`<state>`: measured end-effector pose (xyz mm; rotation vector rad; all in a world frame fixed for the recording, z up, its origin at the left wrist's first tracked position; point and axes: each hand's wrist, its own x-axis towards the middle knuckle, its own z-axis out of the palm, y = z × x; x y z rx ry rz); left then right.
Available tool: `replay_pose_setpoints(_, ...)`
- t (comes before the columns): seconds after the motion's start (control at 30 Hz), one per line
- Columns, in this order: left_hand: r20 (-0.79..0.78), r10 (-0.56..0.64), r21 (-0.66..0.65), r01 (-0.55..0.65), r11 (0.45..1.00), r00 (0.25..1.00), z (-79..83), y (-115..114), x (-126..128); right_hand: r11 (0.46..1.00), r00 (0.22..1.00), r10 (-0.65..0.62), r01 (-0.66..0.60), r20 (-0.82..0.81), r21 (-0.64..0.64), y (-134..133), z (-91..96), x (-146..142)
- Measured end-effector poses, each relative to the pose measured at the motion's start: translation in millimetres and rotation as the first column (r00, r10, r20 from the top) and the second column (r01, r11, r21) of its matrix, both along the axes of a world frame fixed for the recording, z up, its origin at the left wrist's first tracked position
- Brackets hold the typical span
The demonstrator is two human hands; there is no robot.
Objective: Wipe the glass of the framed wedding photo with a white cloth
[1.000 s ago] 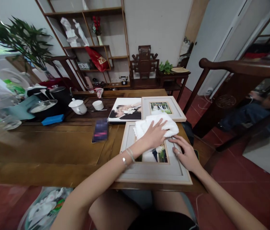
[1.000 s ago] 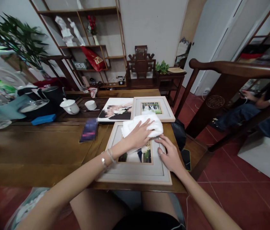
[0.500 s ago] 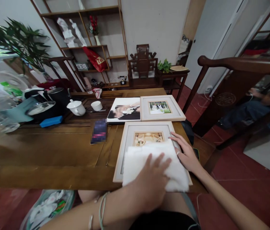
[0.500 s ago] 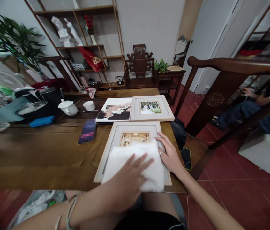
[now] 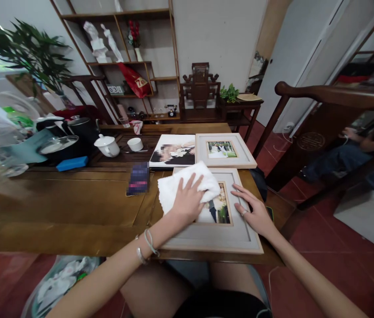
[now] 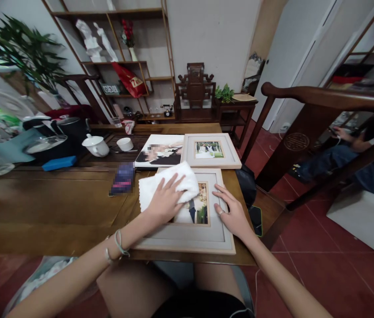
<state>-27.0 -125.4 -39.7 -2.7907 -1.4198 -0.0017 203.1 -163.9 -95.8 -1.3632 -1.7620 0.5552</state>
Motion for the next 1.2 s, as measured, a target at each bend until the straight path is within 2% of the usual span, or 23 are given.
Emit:
replay_pose_setpoints(0.03,-0.002,-0.017,-0.011,0.017,1.0,1.0,2.3,1.3,-4.7,1.0,1.0,-0.001,0.001,-0.001,0.001,0.2,-0.3,0.4)
replay_pose_setpoints(0.1,-0.007,-0.088,-0.073,0.088,0.993,0.996,9.2,-9.9,-12.6,1.0,1.0,-0.002,0.002,-0.004,0.006,0.6,-1.2,1.1)
replay_pose_setpoints(0.17,0.001,-0.193,-0.179,0.19,0.965,0.981,19.0,-35.5,-20.0,1.0,1.0,0.003,-0.003,-0.004,0.009,0.7,-2.0,1.6)
replay_pose_setpoints(0.27,0.086,-0.351,-0.309,0.36,0.88,0.932,36.6,-77.4,-35.0,1.0,1.0,0.012,-0.012,0.003,0.011,0.5,-2.7,1.9)
replay_pose_setpoints(0.33,0.15,-0.37,-0.335,0.4,0.853,0.917,46.9,-91.0,-47.2,1.0,1.0,0.017,-0.017,0.007,0.011,0.4,-3.0,2.3)
replay_pose_setpoints(0.37,0.167,-0.346,-0.336,0.383,0.86,0.923,50.9,-91.3,-53.0,1.0,1.0,0.018,-0.018,0.008,0.012,0.4,-3.3,2.7)
replay_pose_setpoints(0.43,0.162,-0.256,-0.279,0.293,0.914,0.953,55.9,-80.0,-62.4,1.0,1.0,0.024,-0.024,0.015,0.011,0.7,-4.3,3.9)
replay_pose_setpoints(0.5,0.129,-0.152,-0.097,0.165,0.982,0.98,57.2,-58.1,-67.8,0.999,0.999,0.032,-0.032,0.025,0.011,1.2,-5.5,5.3)
replay_pose_setpoints(0.57,0.076,-0.077,0.133,0.066,0.989,0.994,54.7,-33.0,-69.8,0.999,0.999,0.041,-0.041,0.035,0.014,1.6,-6.5,6.3)
replay_pose_setpoints(0.63,0.01,-0.053,0.262,0.049,0.964,0.999,47.5,-10.8,-69.7,0.999,0.998,0.041,-0.042,0.04,0.018,1.7,-6.9,6.6)
replay_pose_setpoints(0.7,-0.045,-0.075,0.25,0.084,0.965,0.996,35.3,5.7,-69.0,0.999,0.998,0.037,-0.038,0.041,0.018,1.5,-6.6,6.3)
replay_pose_setpoints(0.77,-0.058,-0.118,0.167,0.126,0.978,0.991,20.7,15.7,-68.6,0.999,0.999,0.03,-0.03,0.04,0.014,1.3,-6.2,5.9)
replay_pose_setpoints(0.87,-0.014,-0.161,0.071,0.162,0.984,0.987,5.1,16.3,-68.8,1.0,0.999,0.024,-0.025,0.04,0.012,1.3,-6.1,5.3)
replay_pose_setpoints(0.97,0.022,-0.172,-0.002,0.172,0.985,0.985,6.6,-4.8,-69.4,1.0,0.999,0.021,-0.021,0.041,0.013,1.4,-6.4,5.0)
replay_pose_setpoints(1.1,0.022,-0.236,-0.149,0.236,0.96,0.972,21.2,-59.8,-68.3,1.0,0.998,0.026,-0.026,0.053,0.008,0.8,-7.1,5.2)
replay_pose_setpoints(1.2,0.052,-0.294,-0.183,0.299,0.937,0.954,22.4,-91.7,-66.2,1.0,0.997,0.029,-0.03,0.065,0.003,0.5,-7.6,6.0)
